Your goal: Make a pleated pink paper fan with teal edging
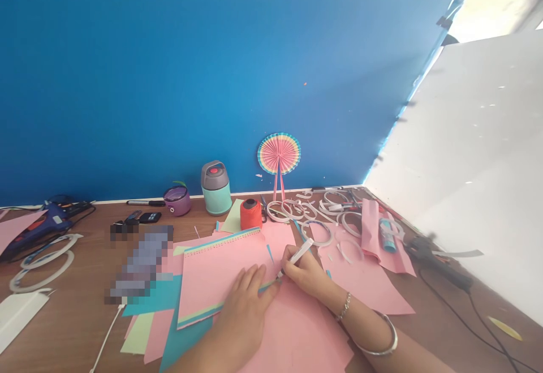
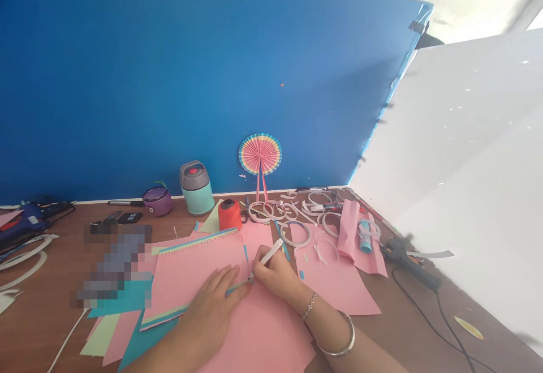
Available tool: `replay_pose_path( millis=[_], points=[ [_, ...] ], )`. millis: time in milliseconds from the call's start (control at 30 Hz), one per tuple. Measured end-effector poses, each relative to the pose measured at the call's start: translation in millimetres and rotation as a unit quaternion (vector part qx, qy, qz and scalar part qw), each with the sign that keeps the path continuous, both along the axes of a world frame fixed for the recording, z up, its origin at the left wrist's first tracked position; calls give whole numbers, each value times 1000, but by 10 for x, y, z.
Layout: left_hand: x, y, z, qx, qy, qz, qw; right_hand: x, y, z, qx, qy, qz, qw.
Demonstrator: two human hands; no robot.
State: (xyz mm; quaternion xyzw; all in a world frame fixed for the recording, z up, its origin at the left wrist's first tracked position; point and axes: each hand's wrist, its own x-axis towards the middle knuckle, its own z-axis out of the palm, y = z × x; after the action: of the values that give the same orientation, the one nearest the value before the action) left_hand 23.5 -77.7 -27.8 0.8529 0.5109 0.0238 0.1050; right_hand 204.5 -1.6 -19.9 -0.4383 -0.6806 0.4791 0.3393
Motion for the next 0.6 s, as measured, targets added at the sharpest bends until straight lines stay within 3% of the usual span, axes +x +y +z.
replay_pose_path(
  millis=[300, 600],
  points=[
    [15, -13, 64, 2, 11, 1, 1000, 0, 7, -101, -2, 0, 0, 1000],
    [9, -13, 40, 10, 10, 3, 1000, -26, -10, -34, -4, 7, -12, 1000]
  ],
)
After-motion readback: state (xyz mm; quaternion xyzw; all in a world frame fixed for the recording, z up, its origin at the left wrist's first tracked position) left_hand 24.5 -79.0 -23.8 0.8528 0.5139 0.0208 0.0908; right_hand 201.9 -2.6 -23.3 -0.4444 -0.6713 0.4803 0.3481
